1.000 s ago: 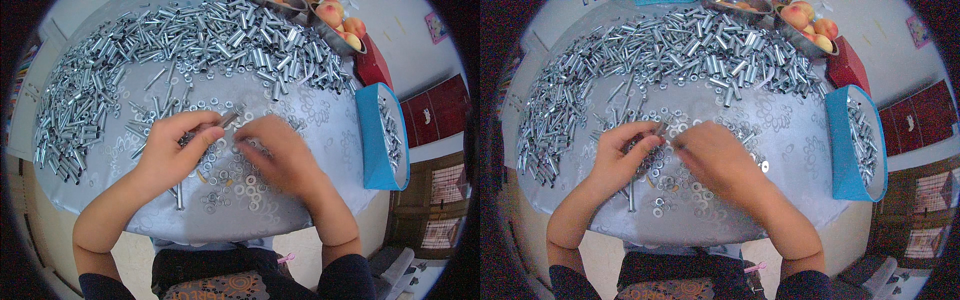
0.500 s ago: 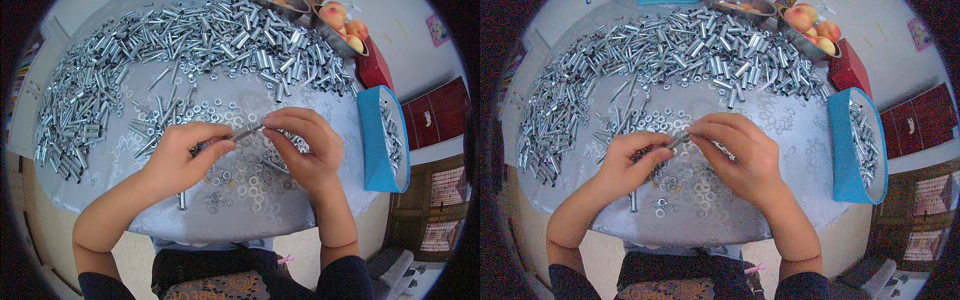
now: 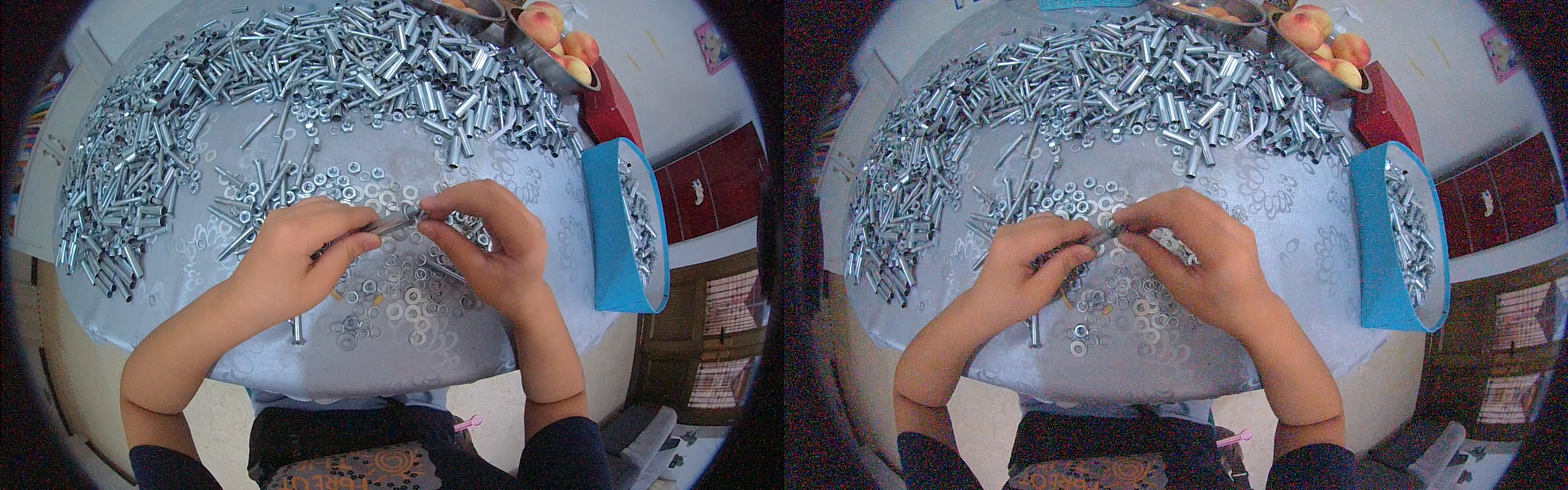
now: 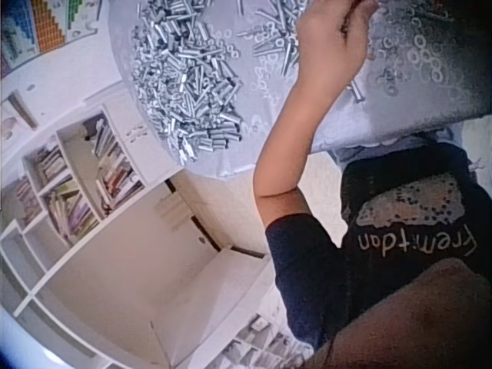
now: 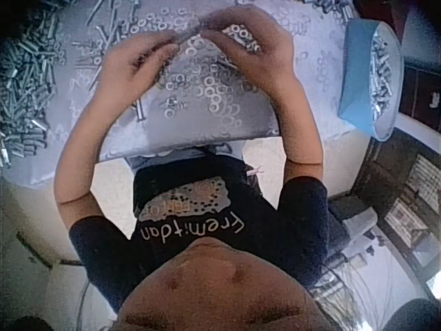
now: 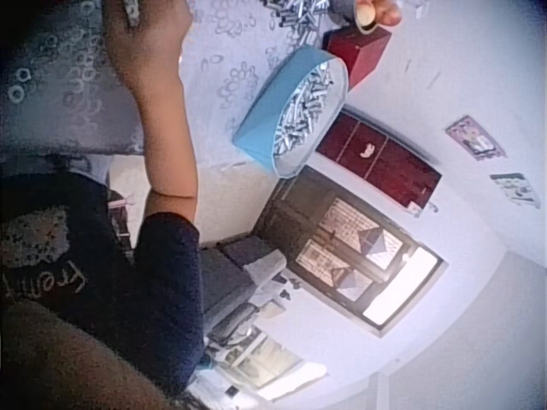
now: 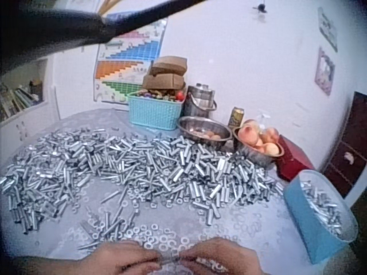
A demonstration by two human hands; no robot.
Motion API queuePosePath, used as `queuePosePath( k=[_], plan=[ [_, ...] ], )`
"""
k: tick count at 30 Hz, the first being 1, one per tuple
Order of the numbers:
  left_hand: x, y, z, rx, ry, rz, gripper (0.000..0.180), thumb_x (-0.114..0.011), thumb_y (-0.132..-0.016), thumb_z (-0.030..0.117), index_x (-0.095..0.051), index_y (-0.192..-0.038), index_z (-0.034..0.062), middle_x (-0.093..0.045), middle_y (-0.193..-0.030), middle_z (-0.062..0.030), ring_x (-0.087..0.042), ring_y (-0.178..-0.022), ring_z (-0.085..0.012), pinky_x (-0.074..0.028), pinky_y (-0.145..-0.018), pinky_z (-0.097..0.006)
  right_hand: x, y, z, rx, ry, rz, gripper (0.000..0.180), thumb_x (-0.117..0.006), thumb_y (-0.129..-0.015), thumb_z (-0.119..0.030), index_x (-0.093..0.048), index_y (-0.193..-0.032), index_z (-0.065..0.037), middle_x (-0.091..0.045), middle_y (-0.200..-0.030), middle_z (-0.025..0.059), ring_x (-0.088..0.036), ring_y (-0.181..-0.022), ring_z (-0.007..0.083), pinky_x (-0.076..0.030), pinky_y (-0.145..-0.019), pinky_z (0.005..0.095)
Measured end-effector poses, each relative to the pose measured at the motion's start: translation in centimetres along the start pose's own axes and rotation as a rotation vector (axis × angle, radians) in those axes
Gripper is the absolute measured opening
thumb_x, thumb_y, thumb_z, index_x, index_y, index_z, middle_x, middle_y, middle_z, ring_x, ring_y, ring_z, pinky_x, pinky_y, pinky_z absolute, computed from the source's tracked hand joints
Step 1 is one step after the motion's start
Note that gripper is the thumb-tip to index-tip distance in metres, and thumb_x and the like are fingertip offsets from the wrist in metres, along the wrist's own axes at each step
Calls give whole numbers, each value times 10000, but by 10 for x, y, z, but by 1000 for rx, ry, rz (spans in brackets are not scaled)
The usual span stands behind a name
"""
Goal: The person assembles metal hardware components by hand. They pick up cylindrical metal pieces, washers, and nuts from a large pile on a table, thread them together, and place the finished assemblies into a blue container.
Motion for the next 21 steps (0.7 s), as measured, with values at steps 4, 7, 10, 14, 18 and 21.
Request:
queuePosePath(
  k=[4,7,10,14,18,21],
  plan=[
    [0,0,4,-59,-42,-4,164,-613,-737,72,-603,-877,-14,-599,-735,-128,-567,-638,-249,-431,-584,-328,0,0,-1,46,-15,-10,208,-678,-679,-25,-628,-878,-62,-605,-823,83,-594,-743,210,-476,-652,292],
    [-1,0,6,-78,-66,-12,169,-610,-739,71,-595,-881,-20,-595,-733,-129,-564,-642,-254,-428,-589,-329,1,-2,-3,37,-25,-2,203,-671,-685,-17,-646,-879,-69,-602,-826,85,-591,-752,205,-476,-657,292],
    [-1,1,6,-99,-72,-19,172,-604,-742,67,-591,-886,-26,-595,-740,-131,-565,-650,-264,-430,-600,-337,0,-2,0,-16,-20,-13,214,-661,-693,-12,-661,-896,-80,-598,-828,86,-591,-773,198,-478,-676,284],
    [-1,2,7,-124,-73,6,154,-595,-753,71,-576,-881,-13,-574,-716,-124,-551,-651,-275,-425,-609,-348,-3,-1,2,-22,-85,-35,213,-649,-708,-17,-663,-910,-85,-607,-880,86,-594,-820,195,-478,-709,276],
    [-2,2,5,-96,-82,-35,169,-599,-743,60,-587,-889,-24,-596,-758,-136,-573,-685,-278,-439,-635,-349,-6,-1,5,-36,-138,-101,188,-639,-717,-18,-644,-901,-55,-618,-919,86,-597,-859,210,-472,-745,290],
    [-3,2,4,-110,-93,-34,170,-601,-742,61,-586,-891,-20,-597,-763,-133,-573,-694,-280,-442,-646,-351,-8,-1,7,-67,-186,-133,180,-633,-717,-13,-629,-896,-37,-624,-919,88,-599,-866,216,-466,-764,301]
  ],
)
Point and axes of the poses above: each hand's wrist, its own y-axis away from the middle knuckle, its own x-axis out of the back of the hand, z = x × y, the point moved 9 cm from there along -y, towards the middle knuckle
